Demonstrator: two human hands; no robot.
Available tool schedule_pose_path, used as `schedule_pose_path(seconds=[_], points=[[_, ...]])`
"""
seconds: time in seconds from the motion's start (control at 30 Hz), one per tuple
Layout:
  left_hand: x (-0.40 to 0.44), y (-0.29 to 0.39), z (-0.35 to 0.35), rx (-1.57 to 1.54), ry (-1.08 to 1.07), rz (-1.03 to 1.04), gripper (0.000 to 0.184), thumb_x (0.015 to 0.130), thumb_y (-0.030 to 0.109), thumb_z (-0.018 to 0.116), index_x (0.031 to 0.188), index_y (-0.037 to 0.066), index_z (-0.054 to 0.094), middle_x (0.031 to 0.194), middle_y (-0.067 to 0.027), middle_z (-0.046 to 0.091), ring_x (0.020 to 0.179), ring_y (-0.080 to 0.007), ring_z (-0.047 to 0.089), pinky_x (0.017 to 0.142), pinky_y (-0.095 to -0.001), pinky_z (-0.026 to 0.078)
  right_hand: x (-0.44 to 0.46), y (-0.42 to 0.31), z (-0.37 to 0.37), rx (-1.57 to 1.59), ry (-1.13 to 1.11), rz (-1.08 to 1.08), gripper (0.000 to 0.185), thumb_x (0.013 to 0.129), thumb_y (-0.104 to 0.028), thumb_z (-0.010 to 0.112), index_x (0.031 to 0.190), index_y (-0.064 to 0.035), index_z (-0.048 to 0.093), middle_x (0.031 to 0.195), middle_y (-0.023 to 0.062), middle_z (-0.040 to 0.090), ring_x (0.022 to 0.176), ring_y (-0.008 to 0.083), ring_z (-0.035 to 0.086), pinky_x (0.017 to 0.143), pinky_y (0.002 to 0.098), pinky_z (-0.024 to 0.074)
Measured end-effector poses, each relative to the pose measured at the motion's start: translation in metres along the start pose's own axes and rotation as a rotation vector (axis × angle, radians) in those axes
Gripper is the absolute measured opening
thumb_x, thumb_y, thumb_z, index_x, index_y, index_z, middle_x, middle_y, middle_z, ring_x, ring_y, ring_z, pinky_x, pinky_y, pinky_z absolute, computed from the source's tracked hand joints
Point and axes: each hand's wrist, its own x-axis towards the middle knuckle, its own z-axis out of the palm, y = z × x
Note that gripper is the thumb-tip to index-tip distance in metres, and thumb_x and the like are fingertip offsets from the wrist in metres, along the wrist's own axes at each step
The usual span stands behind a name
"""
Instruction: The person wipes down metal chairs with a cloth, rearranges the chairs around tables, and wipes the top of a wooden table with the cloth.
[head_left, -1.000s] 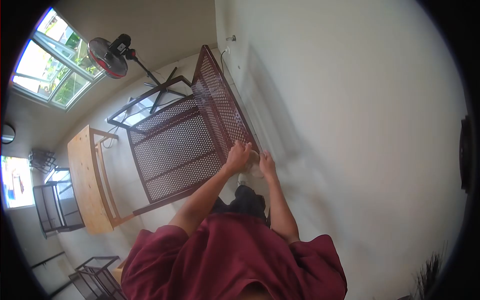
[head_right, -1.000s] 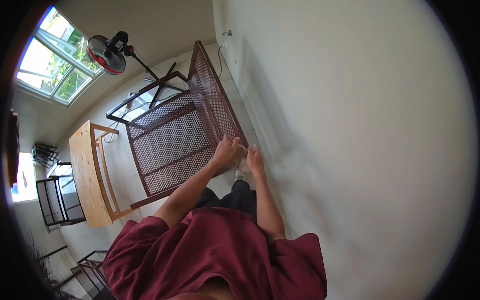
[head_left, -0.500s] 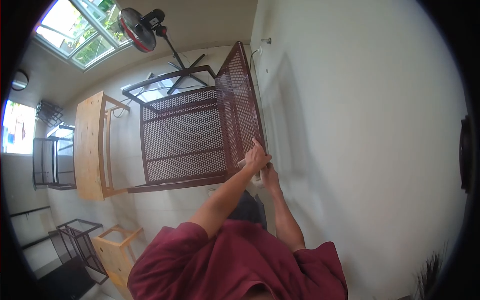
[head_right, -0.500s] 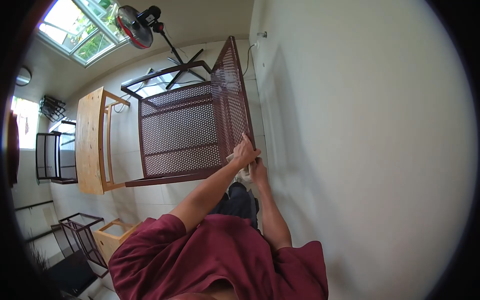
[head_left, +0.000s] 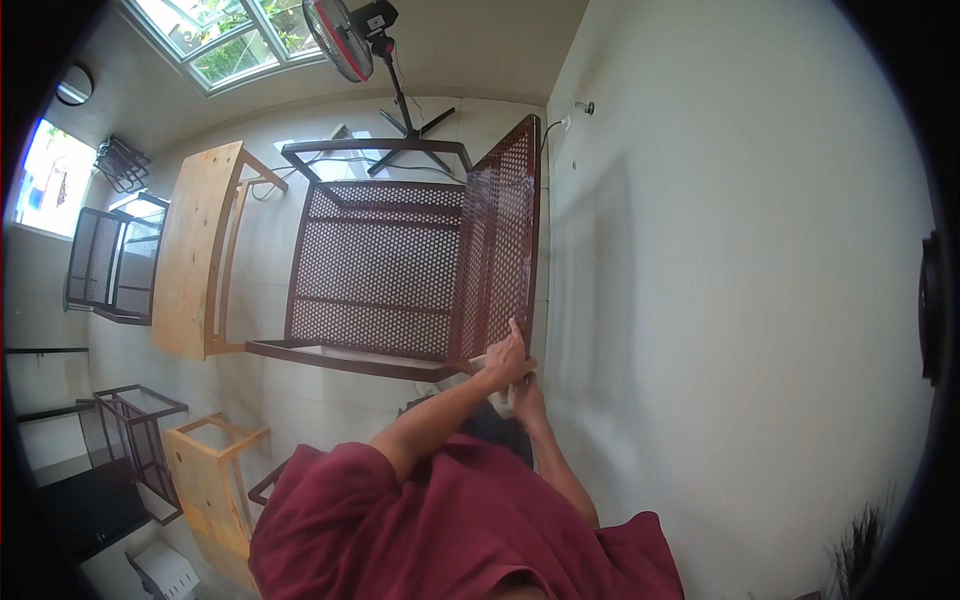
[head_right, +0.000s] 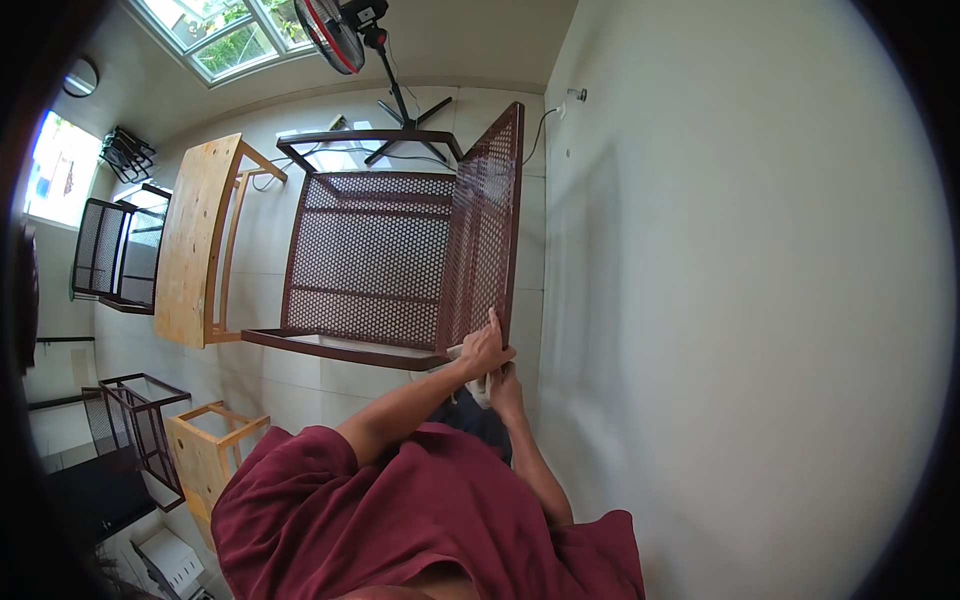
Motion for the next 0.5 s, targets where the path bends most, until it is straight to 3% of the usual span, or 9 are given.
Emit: schedule_pose_path(seconds=[0.1,0.2,0.3,0.4,0.5], points=[[-0.003,-0.004,0.002,-0.018,-0.012,-0.006,0.106,0.080,0.040,0.066,0.145,-0.019,0.006,0.096,-0.0231,0.067,0.088,-0.0344,0.067,0.076,-0.0405,0.054,0.003,0.000,-0.003,-0.037,-0.065,0.072,0.054,0.099,-0.044,0.042,0.126,0.0031,0.047,0.115,0.0341,0.060,0.111,0.0499,0.056,0.091,0.0492,0.0455],[-0.010,-0.013,-0.006,-0.089,-0.002,-0.006,0.098,0.082,0.042,0.065,0.145,-0.016,0.017,0.104,-0.0263,0.065,0.096,-0.0378,0.065,0.083,-0.0414,0.053,0.014,-0.005,-0.015,-0.172,-0.156,0.056,0.058,0.098,-0.046,0.044,0.128,0.0034,0.048,0.118,0.0340,0.059,0.115,0.0482,0.055,0.095,0.0480,0.0442],[-0.010,-0.051,-0.004,-0.225,0.056,0.110,0.086,0.083,0.047,0.066,0.139,-0.013,0.037,0.110,-0.0279,0.064,0.104,-0.0401,0.062,0.088,-0.0422,0.051,0.033,-0.020,-0.026,-0.248,-0.213,0.122,0.058,0.096,-0.040,0.051,0.132,0.0054,0.048,0.132,0.0293,0.054,0.127,0.0394,0.051,0.100,0.0434,0.0427],[-0.020,-0.072,-0.027,-0.522,-0.084,-0.015,0.069,0.084,0.043,0.068,0.127,-0.009,0.053,0.111,-0.0240,0.065,0.105,-0.0342,0.063,0.087,-0.0391,0.051,0.026,-0.093,-0.056,-0.241,-0.343,-0.033,0.049,0.090,-0.026,0.058,0.129,0.0022,0.051,0.124,0.0244,0.059,0.115,0.0334,0.058,0.094,0.0389,0.0461],[-0.043,-0.102,-0.029,-0.696,-0.004,0.133,0.058,0.084,0.036,0.071,0.123,-0.005,0.059,0.107,-0.0168,0.066,0.099,-0.0215,0.062,0.082,-0.0344,0.051,0.048,-0.140,-0.064,-0.307,-0.601,-0.240,0.045,0.084,-0.018,0.062,0.124,-0.0004,0.053,0.112,0.0212,0.063,0.103,0.0294,0.061,0.088,0.0367,0.0482]])
